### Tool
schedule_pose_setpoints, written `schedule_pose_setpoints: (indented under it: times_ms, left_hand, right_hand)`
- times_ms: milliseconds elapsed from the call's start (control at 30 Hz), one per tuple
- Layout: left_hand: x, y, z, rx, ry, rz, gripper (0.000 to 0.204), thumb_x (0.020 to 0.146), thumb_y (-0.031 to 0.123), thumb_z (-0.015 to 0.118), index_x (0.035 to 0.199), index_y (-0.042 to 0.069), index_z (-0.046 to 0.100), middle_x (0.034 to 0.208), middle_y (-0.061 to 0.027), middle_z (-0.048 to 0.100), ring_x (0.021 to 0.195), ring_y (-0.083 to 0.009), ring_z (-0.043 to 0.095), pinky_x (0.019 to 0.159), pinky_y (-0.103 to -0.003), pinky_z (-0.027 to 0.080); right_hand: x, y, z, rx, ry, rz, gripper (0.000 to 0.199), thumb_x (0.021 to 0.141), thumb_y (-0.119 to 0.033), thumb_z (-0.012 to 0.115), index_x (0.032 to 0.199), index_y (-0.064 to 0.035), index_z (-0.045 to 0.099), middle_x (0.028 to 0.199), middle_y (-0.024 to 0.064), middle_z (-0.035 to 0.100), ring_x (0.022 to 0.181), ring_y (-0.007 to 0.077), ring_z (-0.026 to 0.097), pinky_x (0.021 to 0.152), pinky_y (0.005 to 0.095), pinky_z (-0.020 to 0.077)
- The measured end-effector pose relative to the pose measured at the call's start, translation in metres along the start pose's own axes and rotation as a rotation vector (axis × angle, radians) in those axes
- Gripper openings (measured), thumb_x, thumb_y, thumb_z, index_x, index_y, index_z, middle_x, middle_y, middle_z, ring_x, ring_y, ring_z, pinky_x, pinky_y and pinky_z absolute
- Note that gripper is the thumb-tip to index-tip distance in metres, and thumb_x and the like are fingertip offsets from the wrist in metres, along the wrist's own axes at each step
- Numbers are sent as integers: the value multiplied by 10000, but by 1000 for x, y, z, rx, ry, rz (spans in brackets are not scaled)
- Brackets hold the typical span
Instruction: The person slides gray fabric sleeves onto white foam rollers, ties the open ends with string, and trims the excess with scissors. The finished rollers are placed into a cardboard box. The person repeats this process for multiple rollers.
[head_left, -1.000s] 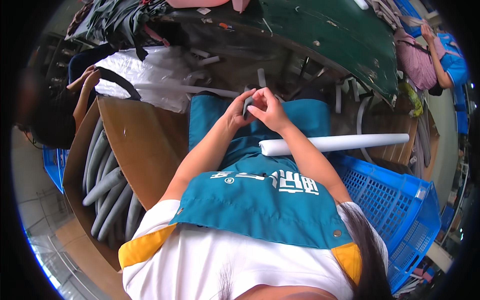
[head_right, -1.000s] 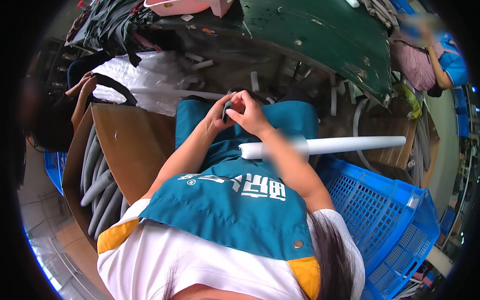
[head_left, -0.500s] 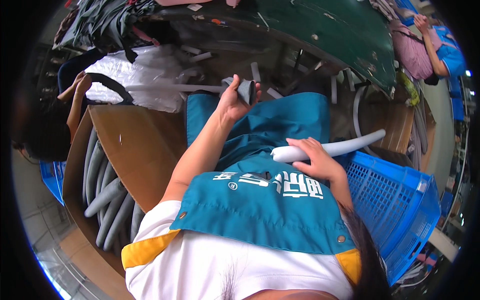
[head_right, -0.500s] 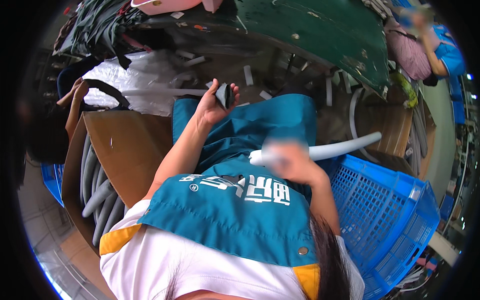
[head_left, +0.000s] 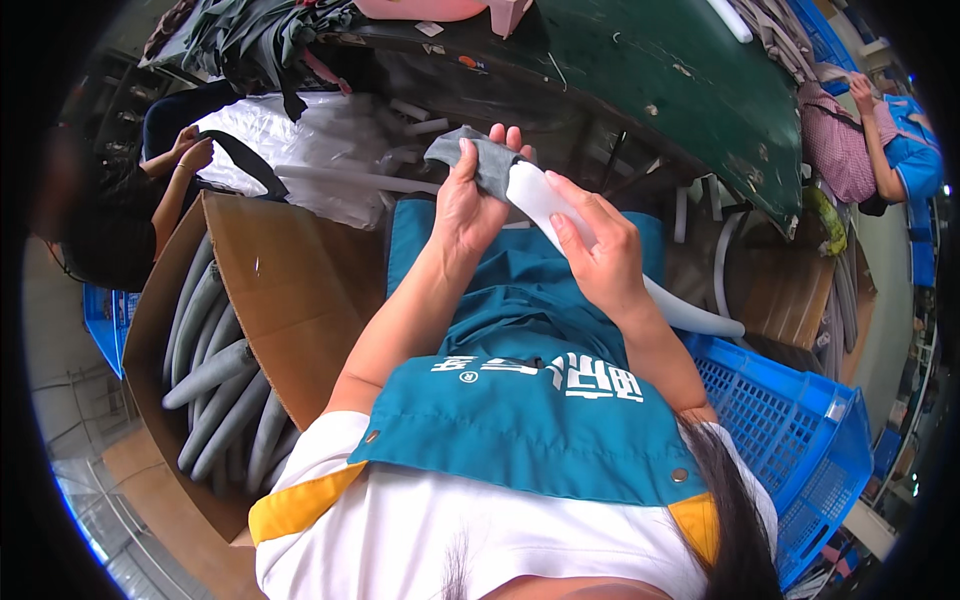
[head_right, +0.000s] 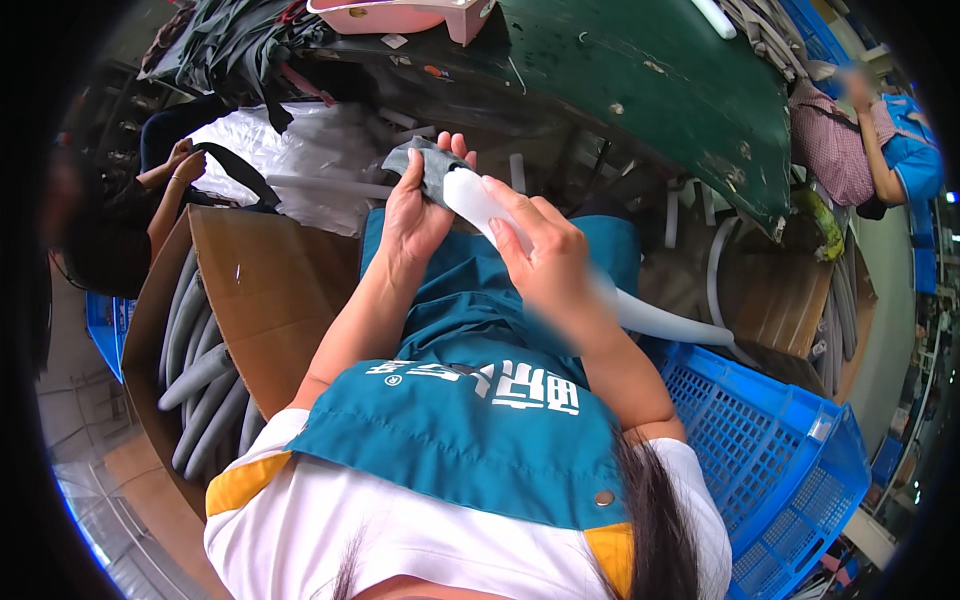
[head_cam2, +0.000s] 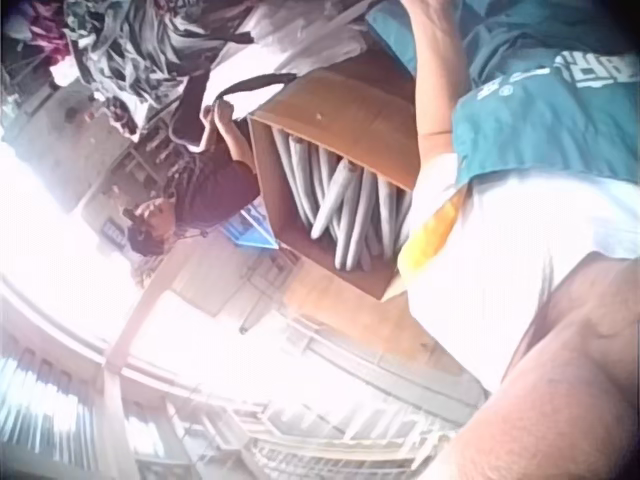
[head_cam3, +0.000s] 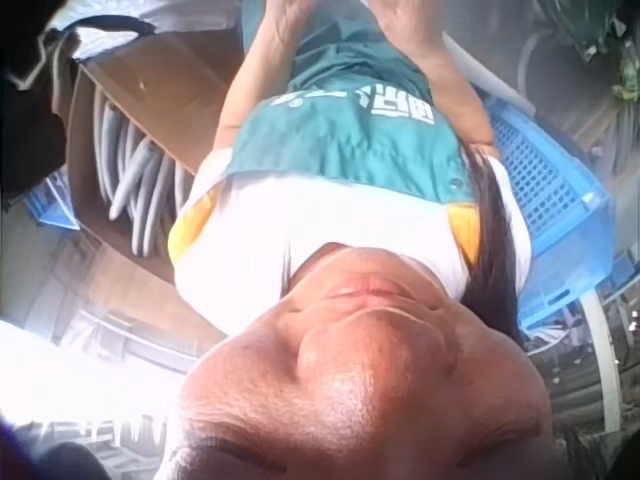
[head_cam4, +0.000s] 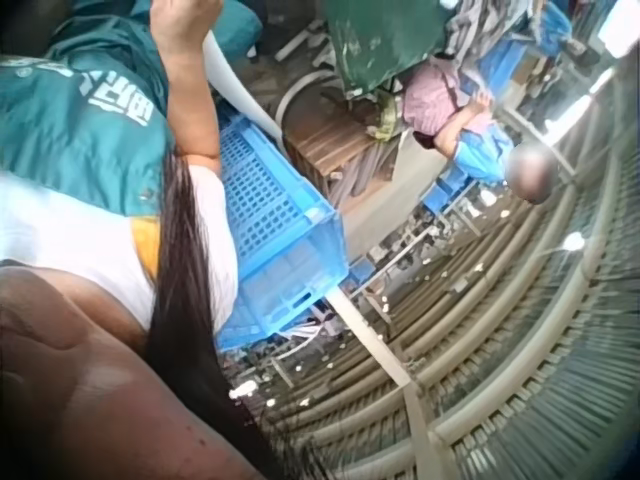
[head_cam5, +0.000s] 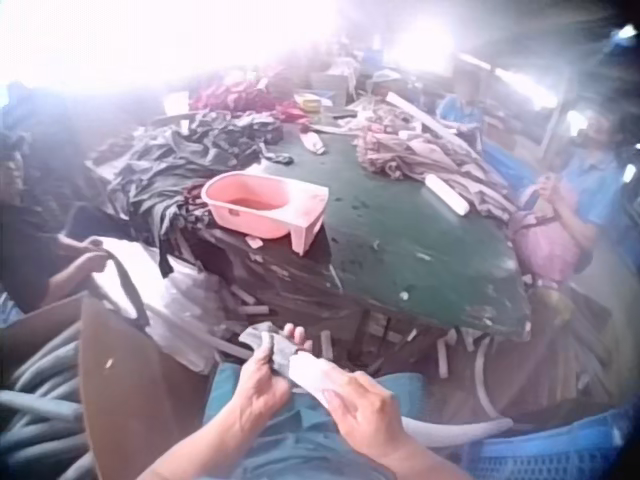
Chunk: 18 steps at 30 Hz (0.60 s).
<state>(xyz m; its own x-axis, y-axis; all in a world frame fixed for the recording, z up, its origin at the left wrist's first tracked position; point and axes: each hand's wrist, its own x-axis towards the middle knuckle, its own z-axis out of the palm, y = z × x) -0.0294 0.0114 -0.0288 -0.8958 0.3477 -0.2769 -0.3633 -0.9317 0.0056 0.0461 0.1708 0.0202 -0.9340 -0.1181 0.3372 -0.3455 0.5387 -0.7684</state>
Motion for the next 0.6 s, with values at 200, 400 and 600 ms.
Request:
schedule_pose_setpoints:
  times_ms: [200,400,600]
  left_hand:
    - [-3,-14,13,12,-16,52,311,987,339,477,1194,112,521,1185,-102,605,1124,-294,568,1053,-466,411]
    - [-16,-16,31,230,-151,118,358,917,237,632,1230,176,471,1194,-74,580,1097,-269,587,1021,-471,435]
    - [-26,-9,50,562,-191,204,416,911,91,597,1267,160,394,1150,-95,577,994,-246,627,896,-441,515]
  right_hand:
    - [3,-6,-18,681,-249,443,383,926,-183,570,1299,-98,561,1010,122,667,829,171,647,678,261,519]
    - [5,8,-24,909,-279,685,338,922,-268,600,1169,-46,535,933,113,659,717,112,632,611,206,503]
    - [7,18,-18,1015,-284,638,294,901,-214,648,1115,-46,538,906,121,670,695,155,661,579,239,521]
